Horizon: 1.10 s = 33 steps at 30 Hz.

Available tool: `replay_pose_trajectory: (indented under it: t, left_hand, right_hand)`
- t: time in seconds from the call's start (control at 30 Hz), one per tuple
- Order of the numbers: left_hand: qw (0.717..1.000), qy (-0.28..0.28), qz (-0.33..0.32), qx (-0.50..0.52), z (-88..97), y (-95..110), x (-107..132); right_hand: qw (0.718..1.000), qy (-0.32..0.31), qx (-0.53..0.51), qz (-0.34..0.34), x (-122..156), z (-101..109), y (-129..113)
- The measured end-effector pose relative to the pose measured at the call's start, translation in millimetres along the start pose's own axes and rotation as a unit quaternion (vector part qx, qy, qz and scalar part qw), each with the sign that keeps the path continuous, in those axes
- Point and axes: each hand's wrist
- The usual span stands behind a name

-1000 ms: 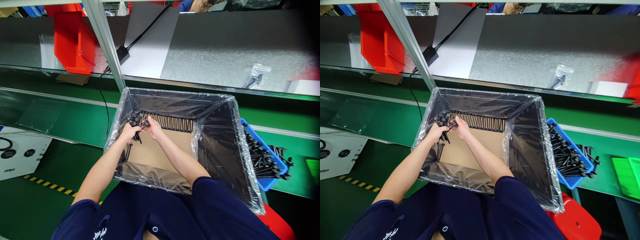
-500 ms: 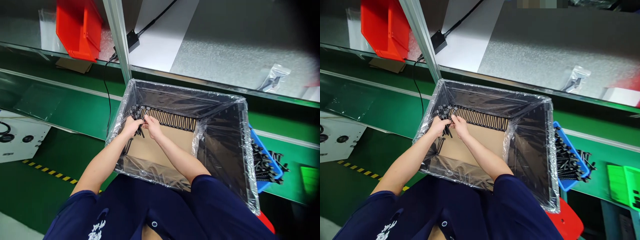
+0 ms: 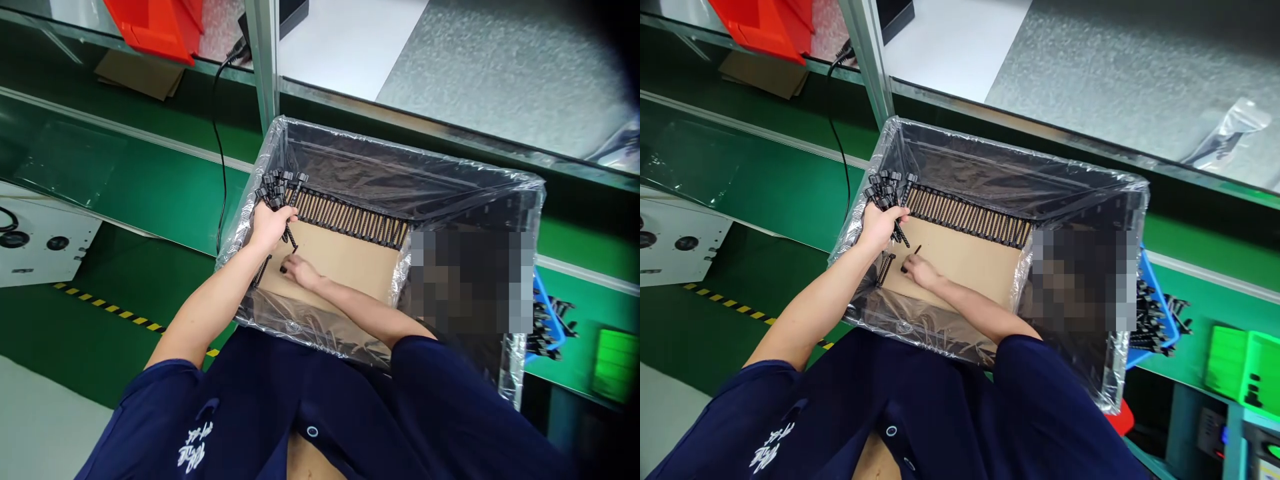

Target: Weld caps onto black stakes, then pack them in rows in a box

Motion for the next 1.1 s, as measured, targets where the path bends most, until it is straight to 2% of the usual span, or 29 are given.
replay_pose_trajectory:
  t: [0.1, 0.2, 0.37, 0.5, 0.63, 0.73, 0.8, 0.87, 0.93, 0.97, 1.03, 1.1]
  left_hand:
    - [1.0, -0.005, -0.001, -0.004, 0.6, -0.3, 0.3]
    - [1.0, -0.011, 0.004, -0.005, 2.0, -0.3, -0.4]
    - [1.0, -0.016, 0.004, -0.006, 1.9, 0.9, 1.0]
    - [1.0, -0.022, 0.005, -0.009, 0.8, 1.7, 2.7]
    - [0.999, -0.032, 0.003, -0.021, 1.2, 0.2, 2.4]
    - [0.999, -0.018, 0.004, -0.047, 3.0, -2.9, 1.0]
    - [0.997, -0.014, 0.0, -0.07, 4.4, -5.2, -0.1]
    - [0.997, -0.021, 0.003, -0.079, 5.1, -6.9, -0.9]
    - [0.997, -0.03, 0.017, -0.068, 4.6, -7.5, -0.9]
    - [0.997, -0.031, 0.028, -0.06, 3.9, -7.4, -0.5]
    - [0.997, -0.034, 0.051, -0.046, 2.1, -6.6, 1.0]
    - [0.996, -0.053, 0.06, -0.039, 0.3, -5.7, 3.3]
  right_hand:
    - [0.996, -0.077, 0.036, 0.01, 3.4, -48.7, 13.7]
    - [0.987, -0.113, 0.109, 0.039, -2.0, -76.0, 20.6]
    - [0.948, -0.199, 0.233, 0.09, -7.6, -91.4, 19.9]
    - [0.954, -0.202, 0.205, 0.082, -9.4, -100.6, 19.4]
    - [0.962, -0.2, 0.179, 0.041, -11.3, -105.9, 16.9]
    - [0.967, -0.201, 0.154, 0.039, -8.2, -99.2, 12.3]
    - [0.979, -0.17, 0.106, 0.036, -5.4, -87.4, 8.9]
    - [0.995, -0.098, 0.02, 0.005, -5.8, -68.7, 4.9]
    - [0.991, -0.007, -0.113, -0.068, -11.7, -43.4, -1.7]
    - [0.975, 0.037, -0.192, -0.107, -16.5, -29.0, -7.0]
    - [0.92, 0.111, -0.344, -0.148, -27.5, 0.8, -22.8]
    - [0.869, 0.169, -0.449, -0.117, -37.3, 26.8, -44.5]
Point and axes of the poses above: each hand's wrist, its own x-axis away from the middle knuckle, its own z-axis out of the back of the hand, y = z × x, and after that the axes turned 1 degree about z, right-handed
